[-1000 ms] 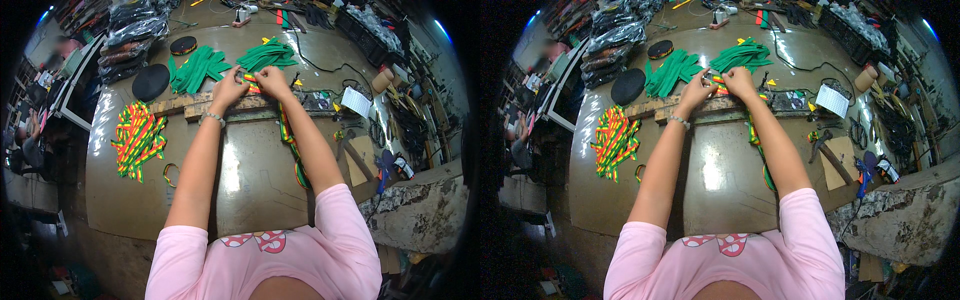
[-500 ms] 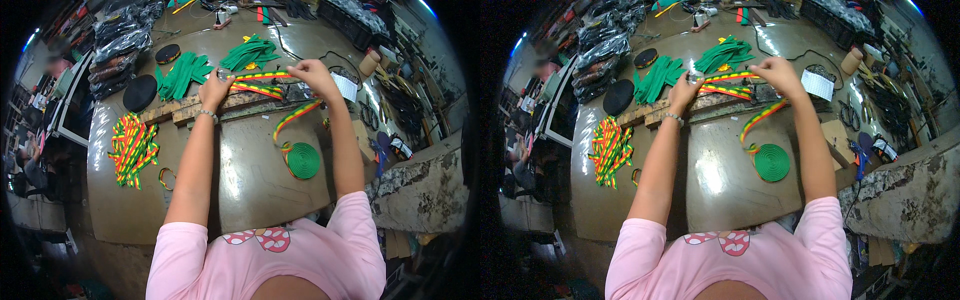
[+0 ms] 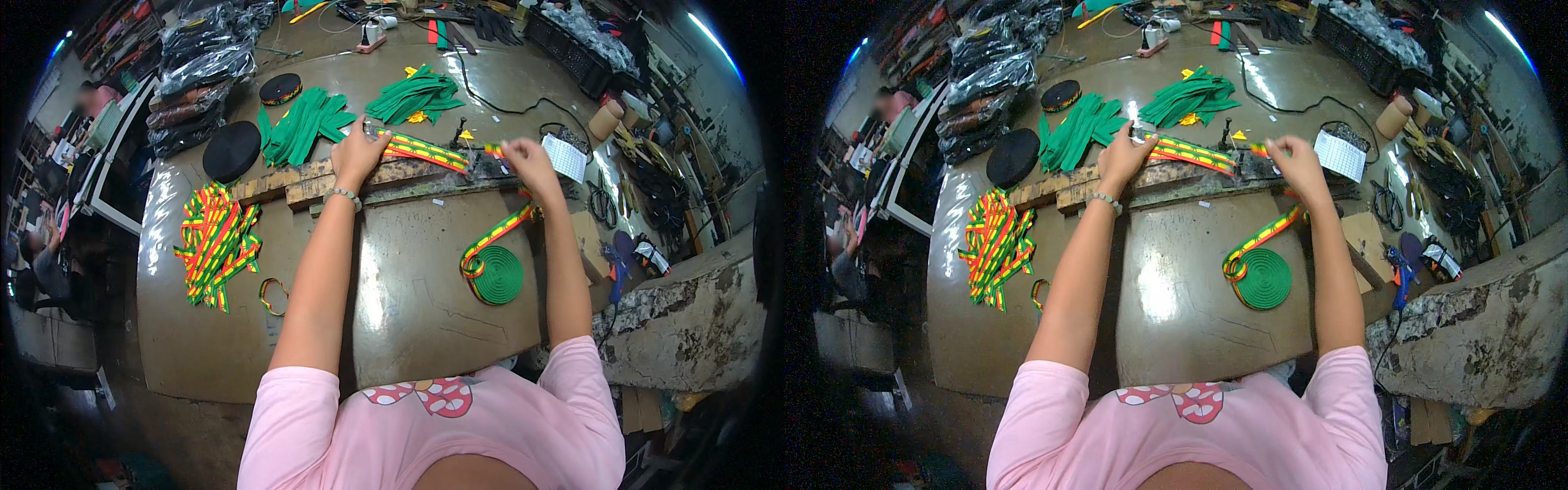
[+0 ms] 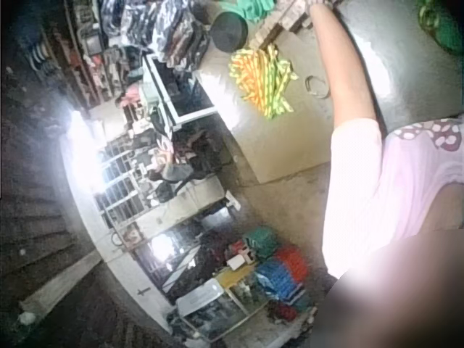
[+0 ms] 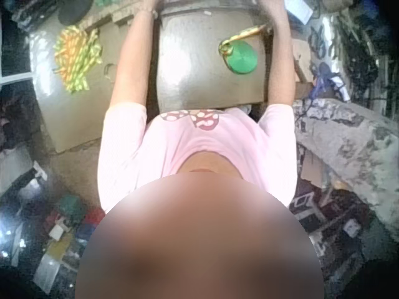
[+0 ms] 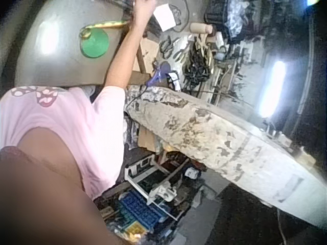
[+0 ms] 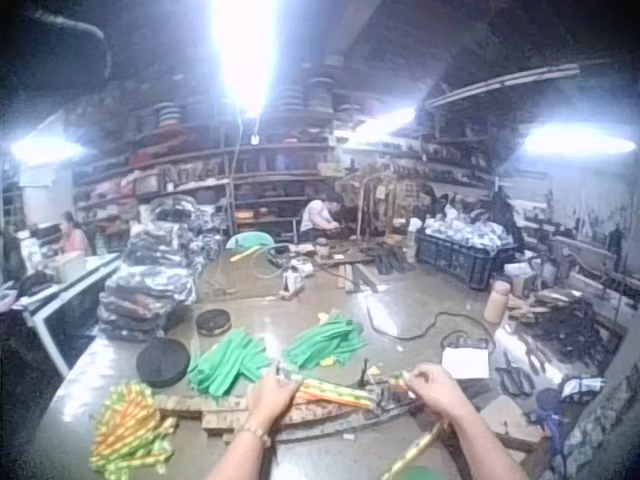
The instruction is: The person repeatedly folds and presses a multicolored ribbon on a wooden jig, then places the finished piece into a pile. The person also briefly handles a green circular base and a glue gun before resuming the folding task.
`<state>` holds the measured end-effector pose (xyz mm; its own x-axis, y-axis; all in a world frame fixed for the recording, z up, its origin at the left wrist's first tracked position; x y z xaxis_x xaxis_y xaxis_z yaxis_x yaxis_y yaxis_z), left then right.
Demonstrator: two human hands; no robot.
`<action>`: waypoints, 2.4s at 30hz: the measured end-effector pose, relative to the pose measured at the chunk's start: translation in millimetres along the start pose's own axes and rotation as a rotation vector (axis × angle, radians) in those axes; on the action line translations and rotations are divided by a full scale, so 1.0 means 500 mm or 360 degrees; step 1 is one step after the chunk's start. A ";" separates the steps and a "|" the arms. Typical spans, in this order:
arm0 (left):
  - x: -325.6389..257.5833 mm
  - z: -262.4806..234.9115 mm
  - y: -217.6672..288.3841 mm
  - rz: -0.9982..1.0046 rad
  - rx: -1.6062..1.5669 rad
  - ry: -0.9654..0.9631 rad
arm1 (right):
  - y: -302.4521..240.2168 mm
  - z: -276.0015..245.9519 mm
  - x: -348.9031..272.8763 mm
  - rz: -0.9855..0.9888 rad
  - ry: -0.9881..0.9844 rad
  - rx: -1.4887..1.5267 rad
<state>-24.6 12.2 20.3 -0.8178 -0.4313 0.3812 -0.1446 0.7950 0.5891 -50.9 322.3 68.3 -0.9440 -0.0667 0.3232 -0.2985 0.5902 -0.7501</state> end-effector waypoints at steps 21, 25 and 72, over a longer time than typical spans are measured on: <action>0.011 0.011 -0.015 -0.0108 -0.0007 -0.0051 | -0.165 0.199 0.036 -0.0196 -0.0293 -0.0237; 0.015 0.022 -0.025 -0.0097 -0.0006 -0.0038 | -0.133 0.063 0.021 -0.0351 -0.0349 -0.0231; -0.187 -0.028 0.131 0.1290 0.0061 -0.0040 | 0.169 0.071 -0.048 0.0915 -0.0544 0.1794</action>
<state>50.2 98.5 32.9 -0.6888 0.2940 0.6627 0.4793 0.8704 0.1121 -58.4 345.0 -23.3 -0.9131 -0.3303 -0.2392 0.3605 -0.3795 -0.8521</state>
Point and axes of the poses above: each hand's wrist, its own x-axis towards the middle knuckle, its own z-axis out of the palm, y = z × x, the point moved 5 cm from there along x, towards the middle knuckle, and after that the axes turned 11 degrees about y, right-handed, at the moved point
